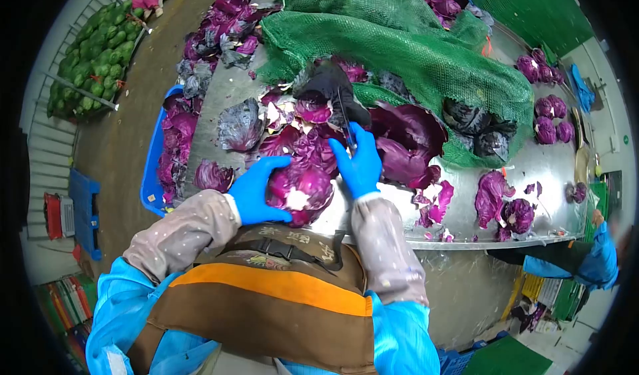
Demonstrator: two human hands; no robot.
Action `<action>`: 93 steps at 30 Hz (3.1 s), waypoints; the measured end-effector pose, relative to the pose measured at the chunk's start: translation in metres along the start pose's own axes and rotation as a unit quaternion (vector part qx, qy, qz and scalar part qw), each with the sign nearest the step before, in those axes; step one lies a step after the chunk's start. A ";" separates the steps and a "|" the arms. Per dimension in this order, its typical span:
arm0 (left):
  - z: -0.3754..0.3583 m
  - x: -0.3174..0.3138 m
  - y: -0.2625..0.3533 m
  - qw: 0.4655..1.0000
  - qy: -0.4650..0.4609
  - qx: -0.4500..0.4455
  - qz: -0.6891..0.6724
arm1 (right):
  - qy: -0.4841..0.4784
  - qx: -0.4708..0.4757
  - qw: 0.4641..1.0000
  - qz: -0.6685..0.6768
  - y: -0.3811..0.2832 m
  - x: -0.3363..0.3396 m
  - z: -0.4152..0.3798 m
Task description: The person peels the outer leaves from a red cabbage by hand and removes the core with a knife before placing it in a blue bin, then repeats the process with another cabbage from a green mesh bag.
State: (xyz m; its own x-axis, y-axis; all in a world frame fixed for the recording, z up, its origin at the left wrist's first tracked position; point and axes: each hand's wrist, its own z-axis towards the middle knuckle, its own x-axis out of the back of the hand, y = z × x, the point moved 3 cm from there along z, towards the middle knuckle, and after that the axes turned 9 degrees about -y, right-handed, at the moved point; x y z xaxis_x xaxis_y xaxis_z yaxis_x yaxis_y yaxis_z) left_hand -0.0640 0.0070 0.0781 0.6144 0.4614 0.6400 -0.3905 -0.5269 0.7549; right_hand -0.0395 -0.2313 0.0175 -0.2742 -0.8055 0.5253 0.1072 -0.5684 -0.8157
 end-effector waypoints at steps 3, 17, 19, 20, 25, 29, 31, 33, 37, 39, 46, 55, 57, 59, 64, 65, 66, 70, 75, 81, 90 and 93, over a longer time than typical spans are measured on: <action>0.008 -0.004 0.024 0.990 0.031 0.135 -0.016 | -0.058 -0.040 0.996 0.051 -0.004 0.026 -0.052; 0.033 -0.049 -0.011 0.978 0.065 0.108 -0.165 | -0.354 -0.044 0.922 -0.149 -0.041 0.064 -0.130; 0.037 -0.042 -0.007 0.984 0.054 0.121 -0.119 | -0.363 -0.031 0.916 -0.169 -0.044 0.062 -0.122; 0.038 -0.040 -0.005 0.986 0.048 0.128 -0.096 | -0.363 -0.036 0.915 -0.171 -0.043 0.061 -0.118; 0.038 -0.047 -0.015 0.990 0.016 0.135 -0.049 | -0.277 -0.010 0.953 -0.125 -0.027 0.056 -0.109; 0.036 -0.046 -0.012 0.991 0.003 0.130 -0.030 | -0.219 -0.123 0.968 -0.004 0.006 0.077 -0.082; 0.043 -0.043 -0.013 0.988 -0.010 0.150 -0.029 | -0.262 -0.052 0.964 0.008 -0.019 0.066 -0.089; 0.050 -0.042 -0.013 0.987 -0.014 0.157 -0.026 | -0.341 -0.175 0.923 -0.040 -0.029 0.064 -0.089; 0.049 -0.044 -0.006 0.990 -0.024 0.140 0.014 | -0.245 -0.081 0.964 -0.064 -0.058 0.037 -0.048; 0.048 -0.041 -0.001 0.990 -0.020 0.137 0.005 | -0.246 0.000 0.968 -0.058 -0.045 0.026 -0.032; 0.023 -0.037 -0.017 0.996 0.014 0.037 -0.075 | -0.314 -0.086 0.941 -0.092 -0.007 -0.005 -0.020; -0.030 -0.005 -0.061 0.934 -0.038 0.093 -0.344 | -0.142 -0.164 0.976 0.028 0.022 -0.031 -0.062; -0.010 -0.011 -0.028 0.981 0.028 0.050 -0.186 | -0.136 -0.139 0.981 0.015 0.009 -0.036 -0.060; 0.013 -0.025 -0.009 0.996 0.042 0.083 -0.008 | -0.139 -0.159 0.977 0.024 0.012 -0.031 -0.051; -0.004 -0.011 -0.037 0.975 0.028 0.014 -0.222 | -0.089 -0.178 0.974 0.112 0.023 -0.008 -0.038; -0.012 -0.013 -0.042 0.964 0.048 0.022 -0.261 | -0.088 -0.170 0.979 0.067 0.016 -0.003 -0.036; -0.018 -0.014 -0.044 0.951 0.066 0.031 -0.302 | -0.056 -0.139 0.986 0.067 0.012 0.004 -0.034; -0.033 -0.014 -0.034 0.828 0.125 0.000 -0.547 | 0.021 -0.111 0.990 0.084 0.031 0.045 -0.020; -0.039 -0.006 -0.017 0.660 0.107 0.126 -0.732 | 0.083 -0.118 0.985 -0.091 0.034 0.115 -0.019; -0.010 -0.042 -0.049 0.675 0.148 0.399 -0.603 | -0.203 -0.014 0.967 0.153 -0.045 0.017 -0.048; -0.025 0.008 -0.012 0.986 0.129 0.048 0.099 | -0.317 -0.117 0.913 0.227 -0.025 -0.014 -0.027; 0.017 -0.011 -0.027 0.996 0.060 0.041 -0.051 | -0.242 0.071 0.951 0.181 -0.018 -0.020 -0.019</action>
State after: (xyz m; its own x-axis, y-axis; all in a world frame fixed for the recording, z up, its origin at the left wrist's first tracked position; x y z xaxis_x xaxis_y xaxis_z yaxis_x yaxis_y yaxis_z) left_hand -0.0489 0.0037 0.0485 0.5592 0.5957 0.5765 -0.2690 -0.5274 0.8059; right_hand -0.0537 -0.2024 0.0170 0.2728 -0.9162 0.2935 0.2480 -0.2278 -0.9416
